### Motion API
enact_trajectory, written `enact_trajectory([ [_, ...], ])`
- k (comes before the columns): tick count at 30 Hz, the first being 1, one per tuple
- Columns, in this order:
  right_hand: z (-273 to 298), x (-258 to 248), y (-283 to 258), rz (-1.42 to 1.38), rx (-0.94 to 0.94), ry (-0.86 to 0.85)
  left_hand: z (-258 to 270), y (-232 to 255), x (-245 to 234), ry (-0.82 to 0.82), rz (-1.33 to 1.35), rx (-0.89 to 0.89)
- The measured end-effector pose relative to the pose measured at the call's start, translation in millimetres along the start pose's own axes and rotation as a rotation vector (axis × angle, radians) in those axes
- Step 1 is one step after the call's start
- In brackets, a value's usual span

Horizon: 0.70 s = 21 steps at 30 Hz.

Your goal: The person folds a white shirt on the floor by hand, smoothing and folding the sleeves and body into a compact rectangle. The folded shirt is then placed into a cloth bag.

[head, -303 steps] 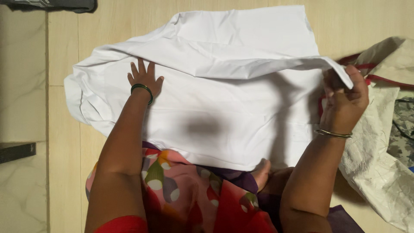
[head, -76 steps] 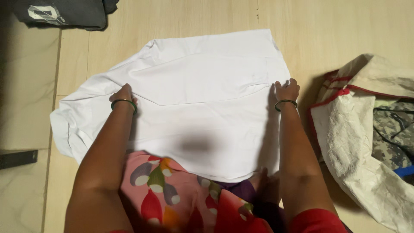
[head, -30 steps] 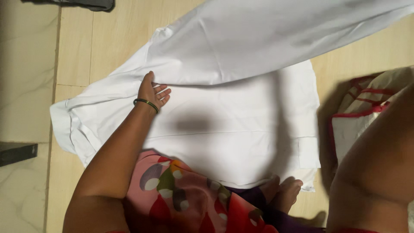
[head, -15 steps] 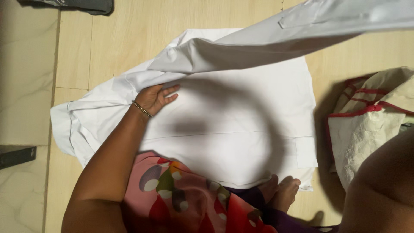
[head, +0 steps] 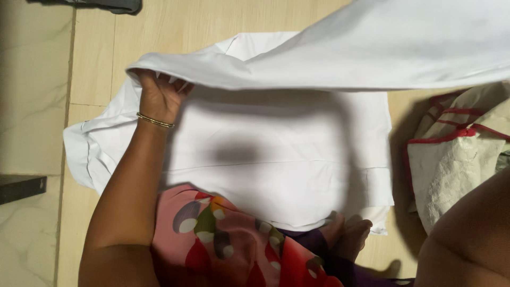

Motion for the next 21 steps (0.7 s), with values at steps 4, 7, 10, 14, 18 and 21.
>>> enact_trajectory([
  [4,0,2,3,-0.017,-0.007,-0.005,-18,5,-9,0.012,0.061,0.010],
  [7,-3,5,2,-0.022,-0.017,-0.007,-35,9,-5,-0.071,0.114,0.072],
  [10,-5,10,5,-0.029,-0.023,-0.014,-42,14,-8,-0.013,0.222,0.097],
  [14,-8,13,9,-0.036,-0.029,-0.011,-48,39,0,0.077,0.530,0.047],
  [18,-5,19,6,-0.043,-0.041,-0.016,-43,66,1,0.098,0.679,0.057],
  [21,-2,26,3,-0.053,-0.039,-0.031,-37,66,-22,0.167,0.551,0.069],
])
Point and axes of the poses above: each hand's wrist, its own z-axis away from the middle knuckle, its own x-axis out of the palm, y = z × x, the point moved 10 cm from there along -z, towards the middle knuckle, and after that the axes turned 14 degrees about x, right-handed, at the moved point
